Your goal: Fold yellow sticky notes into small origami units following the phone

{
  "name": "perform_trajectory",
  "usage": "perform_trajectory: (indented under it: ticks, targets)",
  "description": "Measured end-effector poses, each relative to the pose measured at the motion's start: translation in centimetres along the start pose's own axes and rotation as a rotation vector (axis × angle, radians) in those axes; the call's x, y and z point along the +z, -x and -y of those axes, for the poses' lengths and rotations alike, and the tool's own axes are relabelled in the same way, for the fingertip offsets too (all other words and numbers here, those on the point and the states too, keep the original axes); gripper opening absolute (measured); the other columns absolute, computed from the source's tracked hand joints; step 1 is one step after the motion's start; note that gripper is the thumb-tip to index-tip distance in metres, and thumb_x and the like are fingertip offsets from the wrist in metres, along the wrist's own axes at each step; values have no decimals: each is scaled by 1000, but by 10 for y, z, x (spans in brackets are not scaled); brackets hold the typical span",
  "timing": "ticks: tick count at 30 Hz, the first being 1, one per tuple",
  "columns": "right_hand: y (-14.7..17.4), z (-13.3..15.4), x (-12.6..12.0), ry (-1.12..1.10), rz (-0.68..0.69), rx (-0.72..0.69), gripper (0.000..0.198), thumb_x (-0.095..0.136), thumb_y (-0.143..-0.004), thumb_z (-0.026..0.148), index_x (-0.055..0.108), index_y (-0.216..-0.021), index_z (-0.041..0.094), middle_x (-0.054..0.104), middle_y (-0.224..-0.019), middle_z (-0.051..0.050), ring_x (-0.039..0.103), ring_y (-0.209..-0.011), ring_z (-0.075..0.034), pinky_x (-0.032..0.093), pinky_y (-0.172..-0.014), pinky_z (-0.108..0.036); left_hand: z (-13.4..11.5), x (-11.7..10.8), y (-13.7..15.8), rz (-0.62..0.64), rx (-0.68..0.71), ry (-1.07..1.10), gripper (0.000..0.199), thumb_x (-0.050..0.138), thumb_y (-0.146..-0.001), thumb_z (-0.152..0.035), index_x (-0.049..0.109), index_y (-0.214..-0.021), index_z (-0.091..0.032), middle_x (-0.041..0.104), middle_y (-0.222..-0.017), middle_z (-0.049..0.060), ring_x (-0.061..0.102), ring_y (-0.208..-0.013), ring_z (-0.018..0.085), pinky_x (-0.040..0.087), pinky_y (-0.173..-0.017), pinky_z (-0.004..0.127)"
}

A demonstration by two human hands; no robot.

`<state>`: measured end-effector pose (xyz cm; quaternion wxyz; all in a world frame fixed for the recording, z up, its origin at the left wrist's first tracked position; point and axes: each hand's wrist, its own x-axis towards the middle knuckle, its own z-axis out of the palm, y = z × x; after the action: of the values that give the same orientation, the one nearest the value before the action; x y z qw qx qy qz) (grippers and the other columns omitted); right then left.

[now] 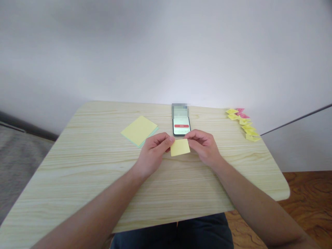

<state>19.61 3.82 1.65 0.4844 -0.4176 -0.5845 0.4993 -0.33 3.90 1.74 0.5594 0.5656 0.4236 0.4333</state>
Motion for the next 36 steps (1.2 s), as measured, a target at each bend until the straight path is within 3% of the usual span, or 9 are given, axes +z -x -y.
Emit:
perform_trajectory:
  ticks: [4,6,9,13,19,26,30,33,36]
  targets:
    - [1,2,-1,31,4,-15,7,69,-83,21,75,-86,21,71,-77,-1,61,-70,-14,47,-63,-27,-3,0,3,58,3,-109,41,62,-95,-41,52,-63,-16,41,-62,-3,37,-63,11,29,-59,27]
    - [1,3,-2,69,-2,-1,5,68,-81,19,73,-81,20,68,-74,0,59,-68,-14,45,-62,-27,-4,1,5,68,34,-185,37,62,-95,-41,58,-68,-16,48,-66,-2,42,-66,12,32,-61,27]
    - [1,2,-2,97,14,63,7,66,-81,18,68,-74,19,62,-67,2,54,-61,-12,41,-56,-25,-4,2,8,51,153,-245,27,63,-95,-40,69,-84,-16,63,-80,1,53,-76,14,40,-70,28]
    - [4,-3,0,200,101,122,7,65,-80,18,66,-74,18,58,-64,3,49,-57,-10,37,-53,-24,-1,3,10,23,236,-219,21,70,-91,-34,72,-107,-20,68,-91,2,58,-83,15,45,-77,29]
    - [3,-3,0,154,82,168,4,72,-80,21,69,-78,19,62,-66,3,53,-58,-10,38,-52,-23,4,4,8,-67,208,-258,16,68,-86,-18,72,-101,-20,70,-95,2,58,-80,14,47,-77,30]
    - [-7,1,-4,-82,-10,211,21,82,-78,35,71,-87,19,73,-73,-1,67,-68,-15,55,-69,-30,7,0,8,24,159,-255,9,62,-86,-15,69,-85,-20,67,-81,0,57,-77,15,45,-72,29]
    - [-3,4,-4,-14,30,148,28,78,-82,44,71,-99,22,70,-78,0,62,-69,-14,52,-63,-28,11,2,6,-94,216,-314,8,64,-85,-14,69,-87,-20,67,-83,-1,56,-75,14,46,-74,29]
    - [0,4,-3,70,65,102,37,81,-77,34,67,-110,25,69,-84,0,61,-71,-15,48,-61,-27,11,3,6,-155,226,-342,9,65,-86,-16,71,-90,-21,68,-85,-1,57,-74,13,47,-74,28]
    - [0,2,-4,102,16,88,38,75,-75,22,64,-111,26,65,-78,3,57,-66,-14,45,-60,-26,7,2,8,-120,205,-290,10,64,-89,-20,72,-95,-21,70,-91,1,60,-79,14,48,-77,29]
